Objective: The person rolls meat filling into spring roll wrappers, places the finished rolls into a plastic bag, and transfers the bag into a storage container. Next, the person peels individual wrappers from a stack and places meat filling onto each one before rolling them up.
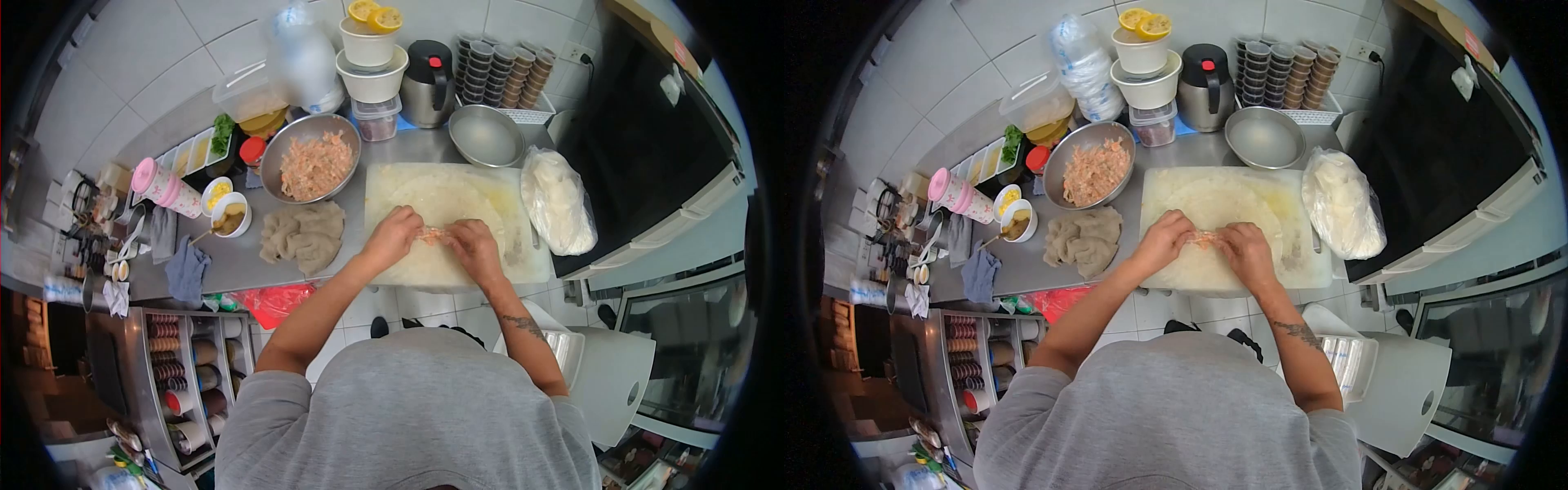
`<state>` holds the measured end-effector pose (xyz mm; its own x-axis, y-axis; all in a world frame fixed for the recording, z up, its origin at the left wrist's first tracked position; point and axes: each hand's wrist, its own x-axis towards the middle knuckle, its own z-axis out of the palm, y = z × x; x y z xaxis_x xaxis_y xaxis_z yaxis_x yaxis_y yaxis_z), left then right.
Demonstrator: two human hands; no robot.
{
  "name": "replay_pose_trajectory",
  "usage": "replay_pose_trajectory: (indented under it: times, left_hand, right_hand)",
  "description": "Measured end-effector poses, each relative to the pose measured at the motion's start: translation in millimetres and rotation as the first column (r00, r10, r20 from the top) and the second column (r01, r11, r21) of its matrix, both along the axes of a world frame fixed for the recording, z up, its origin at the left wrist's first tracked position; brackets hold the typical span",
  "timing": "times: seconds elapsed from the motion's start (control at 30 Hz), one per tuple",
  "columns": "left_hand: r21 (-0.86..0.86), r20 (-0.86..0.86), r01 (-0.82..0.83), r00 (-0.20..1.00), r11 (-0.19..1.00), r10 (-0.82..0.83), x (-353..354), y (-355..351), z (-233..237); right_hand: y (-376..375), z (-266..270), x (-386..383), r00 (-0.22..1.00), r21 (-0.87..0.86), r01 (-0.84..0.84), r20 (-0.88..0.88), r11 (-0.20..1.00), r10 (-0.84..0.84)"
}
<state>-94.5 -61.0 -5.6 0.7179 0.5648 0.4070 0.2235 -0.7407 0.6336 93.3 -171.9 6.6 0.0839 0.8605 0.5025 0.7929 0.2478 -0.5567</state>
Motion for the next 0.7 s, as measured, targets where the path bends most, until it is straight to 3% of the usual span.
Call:
replay_pose_trajectory:
  times: [0.2, 0.3, 0.37, 0.5, 0.6, 0.7]
  left_hand:
    - [0.129, -0.109, 0.043, 0.994, 0.991, -0.029, -2, 2, -11]
    - [-0.082, -0.006, -0.001, 1.0, 0.997, 0.001, -8, 6, -6]
    - [0.036, 0.004, -0.05, 0.999, 0.998, 0.049, -5, 5, 0]
    - [0.108, -0.213, 0.103, 0.974, 0.989, -0.078, 2, 8, -4]
    - [0.052, -0.356, 0.15, 0.926, 0.987, -0.122, 9, 12, -9]
    - [0.029, -0.204, 0.171, 0.966, 0.985, -0.162, -2, 14, -6]
  right_hand:
    - [2, -30, 8, 0.999, 0.017, -0.015, 0.035, 1.0, 0.015]
    - [0, -21, 10, 1.0, -0.022, 0.025, -0.01, 0.999, -0.025]
    - [2, -11, 0, 0.995, 0.007, 0.095, -0.009, 0.995, -0.095]
    - [15, -21, -11, 0.995, -0.001, 0.041, 0.087, 0.999, -0.041]
    - [26, -26, -16, 0.993, -0.151, 0.014, 0.12, 0.988, 0.005]
    - [23, -19, -16, 0.982, -0.12, 0.022, 0.19, 0.993, 0.001]
